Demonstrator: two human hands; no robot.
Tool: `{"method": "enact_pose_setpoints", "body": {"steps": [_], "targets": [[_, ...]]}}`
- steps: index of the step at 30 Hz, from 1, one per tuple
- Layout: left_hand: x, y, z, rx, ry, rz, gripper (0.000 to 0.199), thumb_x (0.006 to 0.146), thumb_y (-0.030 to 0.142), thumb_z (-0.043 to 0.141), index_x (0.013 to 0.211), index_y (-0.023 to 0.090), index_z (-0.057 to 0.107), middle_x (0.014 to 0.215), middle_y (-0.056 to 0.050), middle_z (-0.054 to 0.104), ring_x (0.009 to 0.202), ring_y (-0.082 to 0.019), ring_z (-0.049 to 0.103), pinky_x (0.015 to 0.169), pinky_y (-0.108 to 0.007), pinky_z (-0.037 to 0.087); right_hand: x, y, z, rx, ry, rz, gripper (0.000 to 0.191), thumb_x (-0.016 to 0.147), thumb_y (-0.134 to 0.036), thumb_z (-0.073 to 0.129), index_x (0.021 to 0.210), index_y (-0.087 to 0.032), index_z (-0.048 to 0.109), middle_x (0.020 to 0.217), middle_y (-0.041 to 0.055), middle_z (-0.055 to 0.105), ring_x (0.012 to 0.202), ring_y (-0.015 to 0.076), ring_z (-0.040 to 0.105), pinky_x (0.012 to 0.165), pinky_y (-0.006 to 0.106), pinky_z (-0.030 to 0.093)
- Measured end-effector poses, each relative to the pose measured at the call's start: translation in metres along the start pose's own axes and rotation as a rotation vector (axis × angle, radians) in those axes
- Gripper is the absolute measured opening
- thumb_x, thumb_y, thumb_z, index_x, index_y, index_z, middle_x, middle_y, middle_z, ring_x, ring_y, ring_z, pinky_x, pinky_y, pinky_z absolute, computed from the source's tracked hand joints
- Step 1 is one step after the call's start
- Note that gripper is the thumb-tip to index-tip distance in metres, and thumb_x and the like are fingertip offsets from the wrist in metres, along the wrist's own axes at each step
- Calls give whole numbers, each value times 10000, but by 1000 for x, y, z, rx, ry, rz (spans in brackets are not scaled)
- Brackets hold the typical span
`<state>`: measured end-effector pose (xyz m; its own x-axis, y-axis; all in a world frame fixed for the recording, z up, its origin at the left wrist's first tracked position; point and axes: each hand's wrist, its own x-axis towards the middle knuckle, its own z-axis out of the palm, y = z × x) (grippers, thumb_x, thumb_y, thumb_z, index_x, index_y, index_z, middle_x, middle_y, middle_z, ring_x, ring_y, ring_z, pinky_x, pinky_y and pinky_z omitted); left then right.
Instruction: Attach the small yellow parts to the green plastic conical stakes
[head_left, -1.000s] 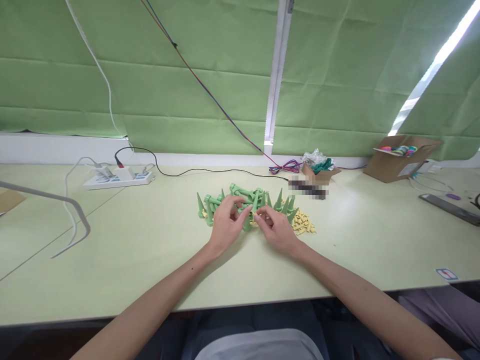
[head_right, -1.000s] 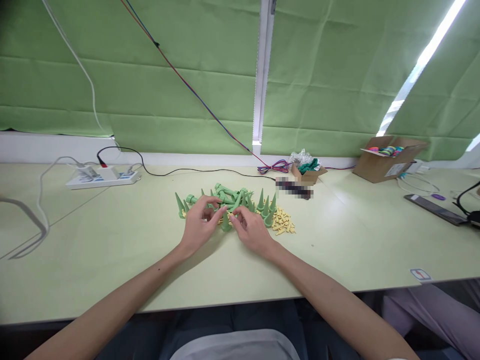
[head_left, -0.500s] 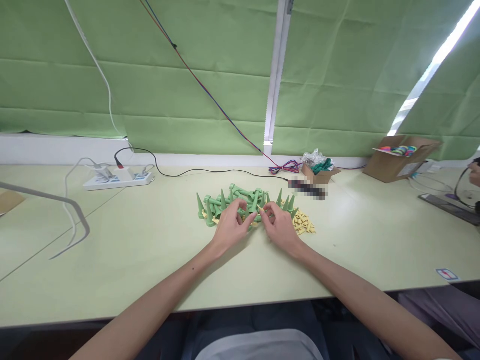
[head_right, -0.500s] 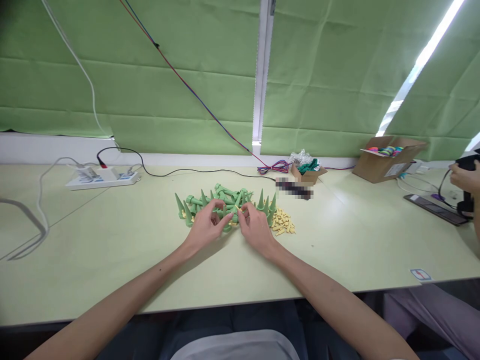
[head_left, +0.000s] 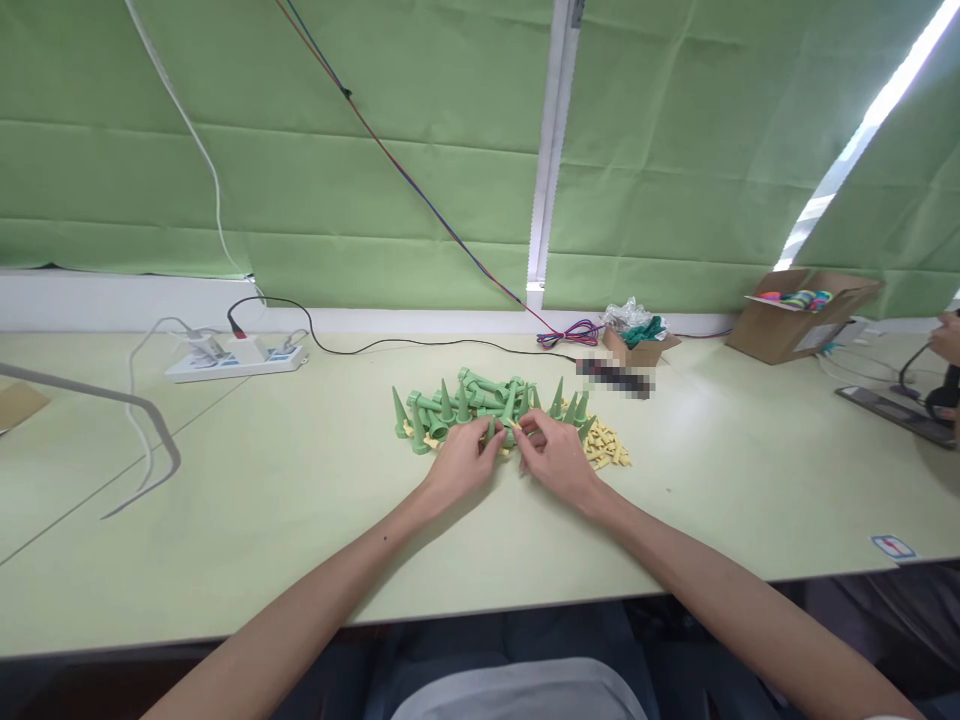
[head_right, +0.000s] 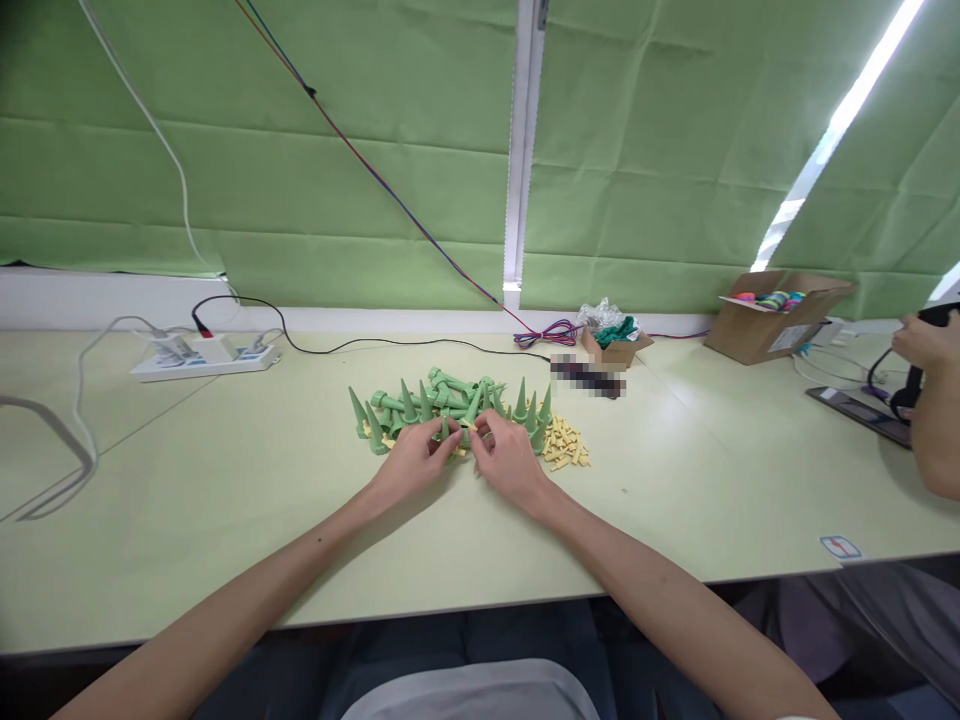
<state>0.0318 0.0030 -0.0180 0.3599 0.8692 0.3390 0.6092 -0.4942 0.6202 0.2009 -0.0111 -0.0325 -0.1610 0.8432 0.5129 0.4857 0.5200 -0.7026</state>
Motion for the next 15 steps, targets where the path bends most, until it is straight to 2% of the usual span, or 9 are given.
{"method": "enact_pose_setpoints", "body": {"steps": [7, 15], "targets": [[2, 1, -4, -42, 115, -79, 311, 935, 442, 417, 851, 196, 587, 621, 31, 552, 452, -113, 409, 522, -252, 345, 1, 2, 0, 13, -48, -47, 106, 933, -266, 486, 855, -206, 525, 662, 3, 639, 527, 148, 647, 537, 245, 511], [3, 3, -8, -64, 249, -91, 311, 924, 449, 439, 865, 186, 595, 683, 8, 616, 442, -107, 440, 516, -248, 364, 0, 0, 0, 14, -69, -77, 50, 894, -201, 526, 852, -194, 552, 626, -2, 640, 523, 152, 641, 563, 256, 523]]}}
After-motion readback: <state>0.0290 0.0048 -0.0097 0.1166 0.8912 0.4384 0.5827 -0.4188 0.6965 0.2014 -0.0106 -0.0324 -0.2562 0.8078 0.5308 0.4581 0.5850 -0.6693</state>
